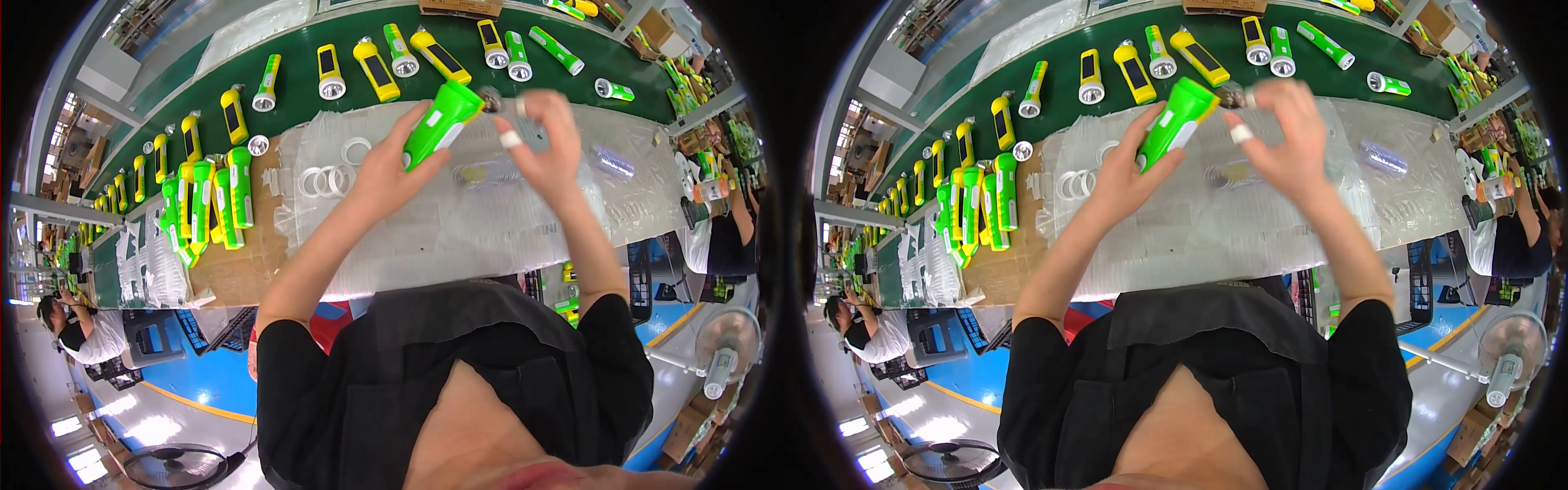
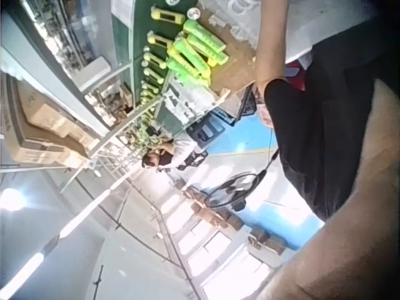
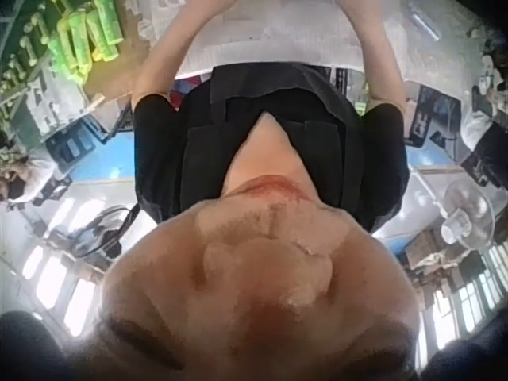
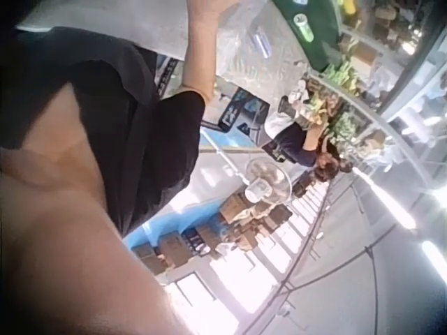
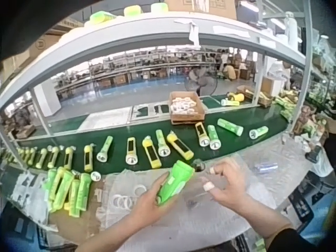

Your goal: Assembling the components of plastic flashlights on a factory assembly line.

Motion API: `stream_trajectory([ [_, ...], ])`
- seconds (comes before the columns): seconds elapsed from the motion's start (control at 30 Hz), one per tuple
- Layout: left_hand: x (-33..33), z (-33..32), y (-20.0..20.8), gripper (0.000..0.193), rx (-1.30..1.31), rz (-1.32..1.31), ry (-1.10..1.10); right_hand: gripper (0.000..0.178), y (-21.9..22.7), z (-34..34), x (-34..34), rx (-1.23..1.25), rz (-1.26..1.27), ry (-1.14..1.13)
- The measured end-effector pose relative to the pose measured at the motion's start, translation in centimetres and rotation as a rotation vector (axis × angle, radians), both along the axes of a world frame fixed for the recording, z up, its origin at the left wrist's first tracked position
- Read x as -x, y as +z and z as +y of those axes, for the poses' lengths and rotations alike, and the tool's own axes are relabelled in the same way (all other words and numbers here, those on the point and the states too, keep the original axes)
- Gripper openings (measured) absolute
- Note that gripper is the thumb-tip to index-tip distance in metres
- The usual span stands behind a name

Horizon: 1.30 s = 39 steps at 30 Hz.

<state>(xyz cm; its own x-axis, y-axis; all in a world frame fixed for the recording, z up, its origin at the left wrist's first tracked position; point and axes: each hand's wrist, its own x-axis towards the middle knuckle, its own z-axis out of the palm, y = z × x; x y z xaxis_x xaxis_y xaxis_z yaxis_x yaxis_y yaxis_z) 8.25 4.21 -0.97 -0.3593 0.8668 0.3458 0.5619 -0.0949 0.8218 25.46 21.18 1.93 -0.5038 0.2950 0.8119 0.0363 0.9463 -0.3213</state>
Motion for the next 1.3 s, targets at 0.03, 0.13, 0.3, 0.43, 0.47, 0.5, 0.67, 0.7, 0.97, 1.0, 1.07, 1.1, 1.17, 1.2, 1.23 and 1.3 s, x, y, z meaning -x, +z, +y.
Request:
stream_trajectory([
  [0.03, -0.7, -0.6, -0.4, 0.068, -0.002, -0.004, -0.003, 0.035, -2.4, -1.5, -1.1, 0.359, -0.158, -0.023],
  [0.13, -3.4, -3.0, -2.2, 0.071, -0.023, -0.024, 0.082, 0.042, -5.1, -5.4, 0.4, 1.001, -0.221, 0.271],
  [0.3, -4.8, -6.6, -4.5, 0.031, -0.156, 0.064, 0.129, 0.04, -4.4, -9.0, 1.4, 1.403, -0.025, 0.674],
  [0.43, -2.3, -4.8, -4.2, 0.046, -0.166, -0.562, 0.142, 0.033, -5.3, -9.5, 0.0, 1.454, -0.094, 0.781],
  [0.47, -2.2, -4.3, -3.7, 0.055, -0.106, -0.778, -0.008, 0.033, -5.1, -9.7, -0.1, 1.449, -0.163, 0.841],
  [0.5, -2.5, -3.8, -3.2, 0.064, -0.044, -0.993, -0.163, 0.033, -4.8, -10.0, -0.2, 1.441, -0.232, 0.9],
  [0.67, -3.4, -2.4, -1.2, 0.052, -0.182, -0.961, -0.16, 0.051, -3.9, -11.8, -0.9, 1.44, -0.394, 0.791],
  [0.7, -3.1, -2.6, -1.6, 0.05, -0.229, -0.727, -0.118, 0.051, -4.1, -11.8, -1.3, 1.446, -0.388, 0.781],
  [0.97, -4.7, -2.7, -1.5, 0.036, -0.275, 0.035, -0.356, 0.051, -4.8, -11.4, -2.7, 1.508, -0.26, 0.784],
  [1.0, -4.8, -2.6, -1.8, 0.036, -0.272, 0.036, -0.359, 0.051, -4.8, -11.4, -2.8, 1.52, -0.249, 0.794],
  [1.07, -4.9, -2.2, -1.9, 0.036, -0.318, 0.141, -0.374, 0.05, -5.3, -11.6, -2.9, 1.528, -0.189, 0.772],
  [1.1, -5.2, -1.9, -1.9, 0.036, -0.315, 0.141, -0.38, 0.049, -5.4, -11.6, -3.0, 1.532, -0.134, 0.749],
  [1.17, -6.1, -1.2, -1.6, 0.034, -0.338, 0.312, -0.302, 0.046, -5.3, -11.3, -3.3, 1.562, -0.059, 0.72],
  [1.2, -6.4, -0.7, -1.9, 0.034, -0.337, 0.311, -0.306, 0.044, -5.3, -11.1, -3.6, 1.588, 0.015, 0.688],
  [1.23, -6.6, 0.0, -2.5, 0.038, -0.312, 0.138, -0.211, 0.038, -5.5, -10.5, -3.9, 1.628, 0.044, 0.672],
  [1.3, -5.6, 1.5, -3.5, 0.037, -0.165, -0.023, -0.04, 0.035, -5.6, -9.2, -4.8, 1.6, 0.122, 0.641],
])
